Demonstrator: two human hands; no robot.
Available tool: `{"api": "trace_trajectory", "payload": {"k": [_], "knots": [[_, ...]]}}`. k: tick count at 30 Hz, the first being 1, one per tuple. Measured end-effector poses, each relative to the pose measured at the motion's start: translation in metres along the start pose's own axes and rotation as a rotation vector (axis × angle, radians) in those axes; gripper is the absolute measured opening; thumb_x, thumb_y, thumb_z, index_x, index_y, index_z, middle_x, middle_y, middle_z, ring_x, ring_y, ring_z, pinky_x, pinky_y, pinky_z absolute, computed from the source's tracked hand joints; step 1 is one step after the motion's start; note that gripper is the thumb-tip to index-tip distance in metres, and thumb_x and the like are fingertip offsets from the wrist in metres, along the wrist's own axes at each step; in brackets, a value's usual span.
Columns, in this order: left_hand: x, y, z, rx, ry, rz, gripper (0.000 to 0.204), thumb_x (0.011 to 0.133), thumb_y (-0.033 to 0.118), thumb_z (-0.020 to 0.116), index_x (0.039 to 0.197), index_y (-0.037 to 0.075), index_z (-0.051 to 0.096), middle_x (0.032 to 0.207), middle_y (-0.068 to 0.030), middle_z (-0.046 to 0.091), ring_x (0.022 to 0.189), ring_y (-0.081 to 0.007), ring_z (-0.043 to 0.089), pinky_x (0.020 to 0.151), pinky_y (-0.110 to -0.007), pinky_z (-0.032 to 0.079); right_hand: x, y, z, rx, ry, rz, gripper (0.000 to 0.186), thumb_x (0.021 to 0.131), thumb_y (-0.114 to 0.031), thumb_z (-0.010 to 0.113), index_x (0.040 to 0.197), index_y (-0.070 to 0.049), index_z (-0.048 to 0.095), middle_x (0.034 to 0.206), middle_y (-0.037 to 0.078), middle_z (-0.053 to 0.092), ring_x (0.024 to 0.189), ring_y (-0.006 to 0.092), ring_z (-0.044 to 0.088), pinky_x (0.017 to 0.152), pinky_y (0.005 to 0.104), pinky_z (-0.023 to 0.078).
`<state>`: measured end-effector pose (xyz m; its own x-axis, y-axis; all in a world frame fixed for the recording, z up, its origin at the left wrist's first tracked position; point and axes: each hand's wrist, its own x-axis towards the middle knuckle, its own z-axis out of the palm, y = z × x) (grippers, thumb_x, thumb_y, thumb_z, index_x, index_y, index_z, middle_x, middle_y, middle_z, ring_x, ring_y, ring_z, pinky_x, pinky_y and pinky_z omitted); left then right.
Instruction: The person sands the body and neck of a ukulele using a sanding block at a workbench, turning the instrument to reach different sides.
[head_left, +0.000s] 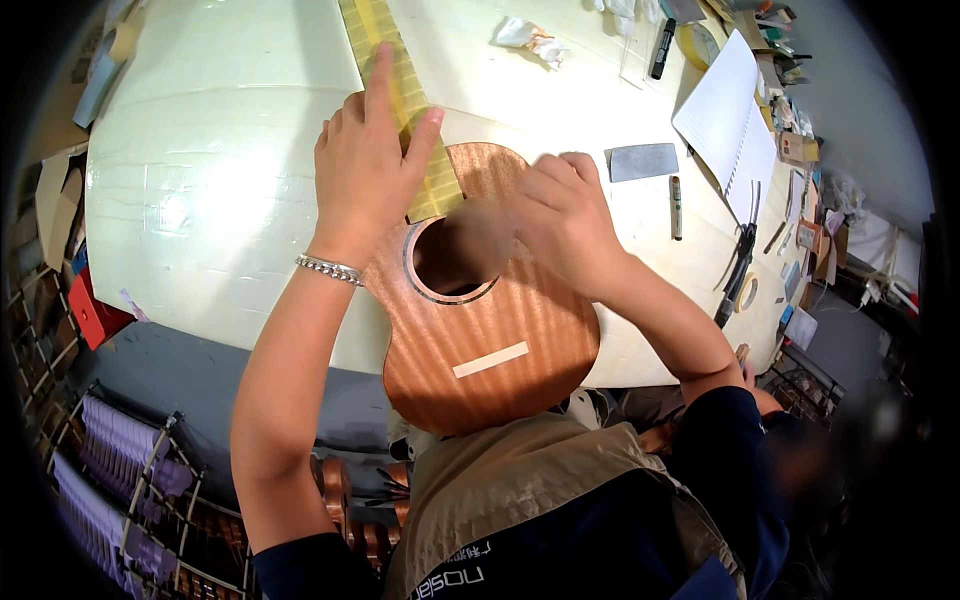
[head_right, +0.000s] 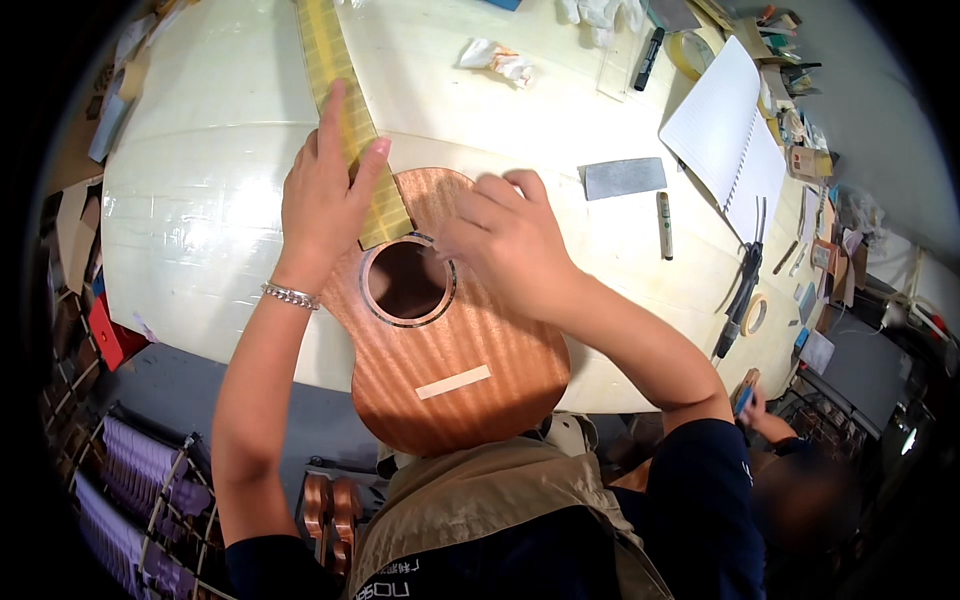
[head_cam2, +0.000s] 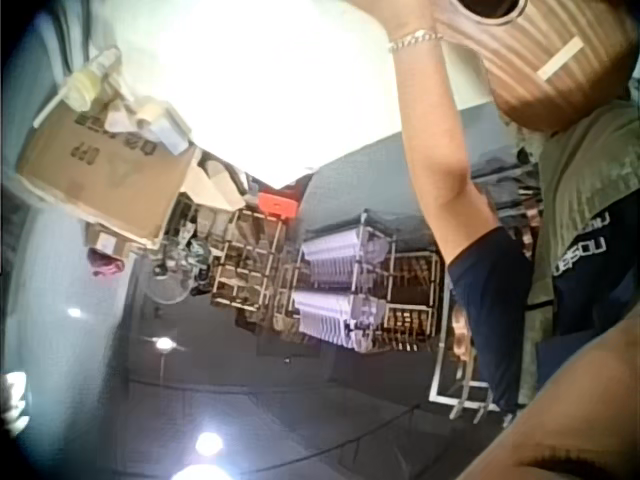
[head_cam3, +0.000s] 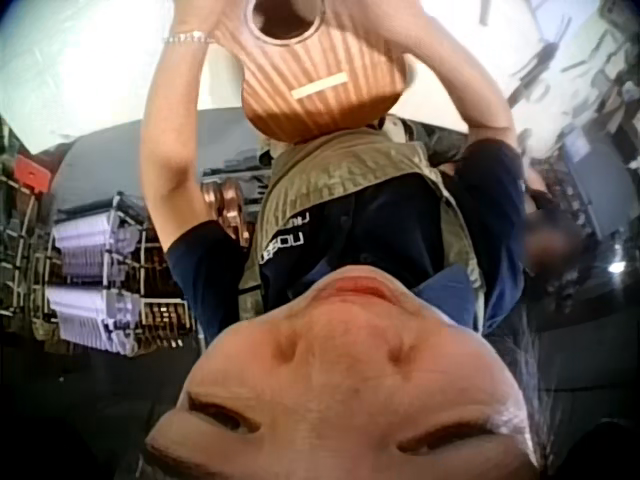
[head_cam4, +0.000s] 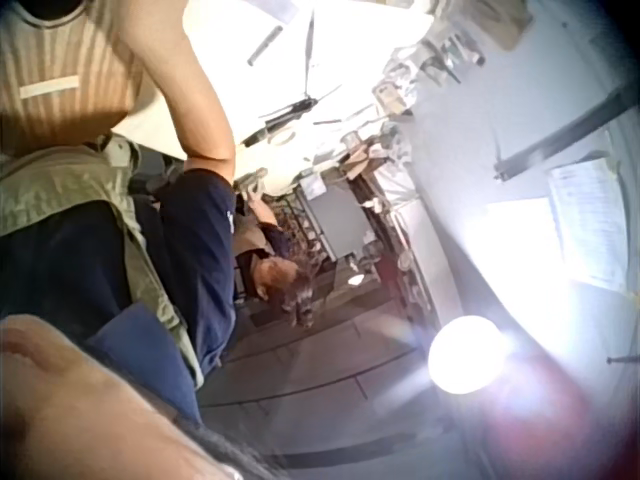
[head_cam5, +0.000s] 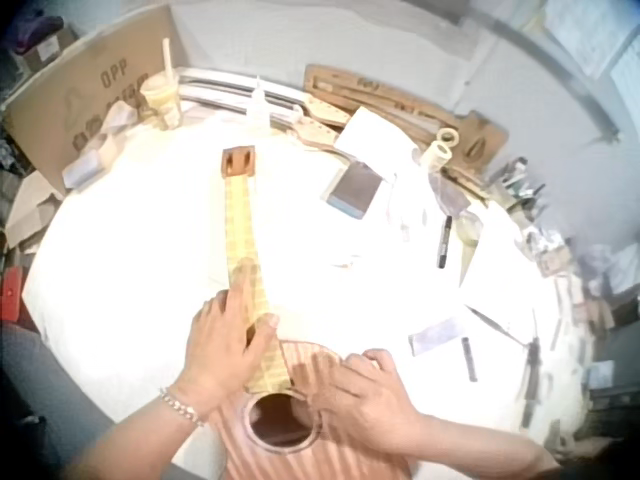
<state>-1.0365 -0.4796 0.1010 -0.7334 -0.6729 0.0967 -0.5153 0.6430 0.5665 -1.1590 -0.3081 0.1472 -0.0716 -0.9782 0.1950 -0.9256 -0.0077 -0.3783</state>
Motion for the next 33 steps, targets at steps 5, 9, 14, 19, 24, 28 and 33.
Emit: {"api": "trace_trajectory", "payload": {"k": [5, 9, 14, 19, 24, 28, 33], "knots": [[0.001, 0.000, 0.001, 0.018, 0.009, 0.004, 0.070, 0.089, 0.047, 0.051, 0.144, 0.010, 0.027, 0.098, -0.0201, 0.058, 0.089, -0.0346, 0.058, 0.086, -0.045, 0.044, 0.001, 0.001, -0.007, 0.043, -0.035, 0.009, 0.008, 0.063, -0.015, 0.067, 0.068, -0.016, 0.062, 0.071, -0.002, 0.050, 0.078, 0.0179, 0.050, 0.079, 0.0349, 0.036], [0.000, 0.000, 0.001, 0.016, 0.013, 0.002, 0.069, 0.089, 0.048, 0.051, 0.143, 0.010, 0.029, 0.097, -0.0200, 0.059, 0.088, -0.0349, 0.058, 0.085, -0.045, 0.044, 0.000, -0.002, 0.000, 0.032, 0.038, 0.032, 0.007, 0.063, -0.014, 0.068, 0.066, -0.016, 0.062, 0.070, -0.002, 0.051, 0.078, 0.0178, 0.050, 0.079, 0.0353, 0.035], [0.000, -0.001, 0.001, 0.025, 0.022, 0.017, 0.070, 0.090, 0.049, 0.050, 0.143, 0.010, 0.029, 0.096, -0.0199, 0.059, 0.088, -0.0347, 0.059, 0.085, -0.045, 0.044, 0.004, 0.001, -0.008, 0.059, -0.053, 0.028, 0.007, 0.063, -0.014, 0.069, 0.066, -0.016, 0.063, 0.070, -0.002, 0.051, 0.078, 0.0177, 0.050, 0.080, 0.0359, 0.036], [0.000, -0.001, 0.002, 0.042, 0.027, 0.007, 0.070, 0.089, 0.049, 0.051, 0.143, 0.010, 0.029, 0.096, -0.0198, 0.059, 0.087, -0.0346, 0.059, 0.084, -0.045, 0.045, -0.004, -0.001, 0.000, 0.039, 0.025, 0.006, 0.007, 0.063, -0.015, 0.070, 0.067, -0.016, 0.063, 0.070, -0.001, 0.050, 0.078, 0.0175, 0.051, 0.080, 0.0358, 0.036], [0.000, -0.002, 0.004, 0.035, 0.032, 0.012, 0.069, 0.089, 0.050, 0.050, 0.143, 0.012, 0.029, 0.096, -0.0195, 0.059, 0.088, -0.0351, 0.059, 0.083, -0.044, 0.045, 0.003, 0.002, -0.008, 0.105, -0.046, 0.022, 0.007, 0.063, -0.014, 0.069, 0.067, -0.016, 0.063, 0.071, -0.001, 0.051, 0.079, 0.0175, 0.051, 0.078, 0.0352, 0.036], [-0.001, -0.001, 0.000, 0.030, -0.025, -0.032, 0.068, 0.092, 0.050, 0.046, 0.145, 0.013, 0.025, 0.113, -0.0240, 0.057, 0.101, -0.0395, 0.056, 0.085, -0.045, 0.046, 0.010, 0.002, 0.001, 0.090, 0.034, -0.016, 0.007, 0.064, -0.015, 0.069, 0.069, -0.016, 0.064, 0.072, -0.002, 0.052, 0.080, 0.0175, 0.051, 0.079, 0.0355, 0.036], [0.002, 0.004, -0.002, 0.040, -0.038, -0.026, 0.068, 0.091, 0.050, 0.047, 0.145, 0.014, 0.025, 0.116, -0.0239, 0.056, 0.104, -0.0394, 0.056, 0.086, -0.045, 0.046, -0.010, -0.002, -0.011, 0.085, -0.107, 0.019, 0.007, 0.063, -0.017, 0.071, 0.065, -0.016, 0.064, 0.070, -0.003, 0.054, 0.081, 0.0170, 0.053, 0.081, 0.0364, 0.035]]}}
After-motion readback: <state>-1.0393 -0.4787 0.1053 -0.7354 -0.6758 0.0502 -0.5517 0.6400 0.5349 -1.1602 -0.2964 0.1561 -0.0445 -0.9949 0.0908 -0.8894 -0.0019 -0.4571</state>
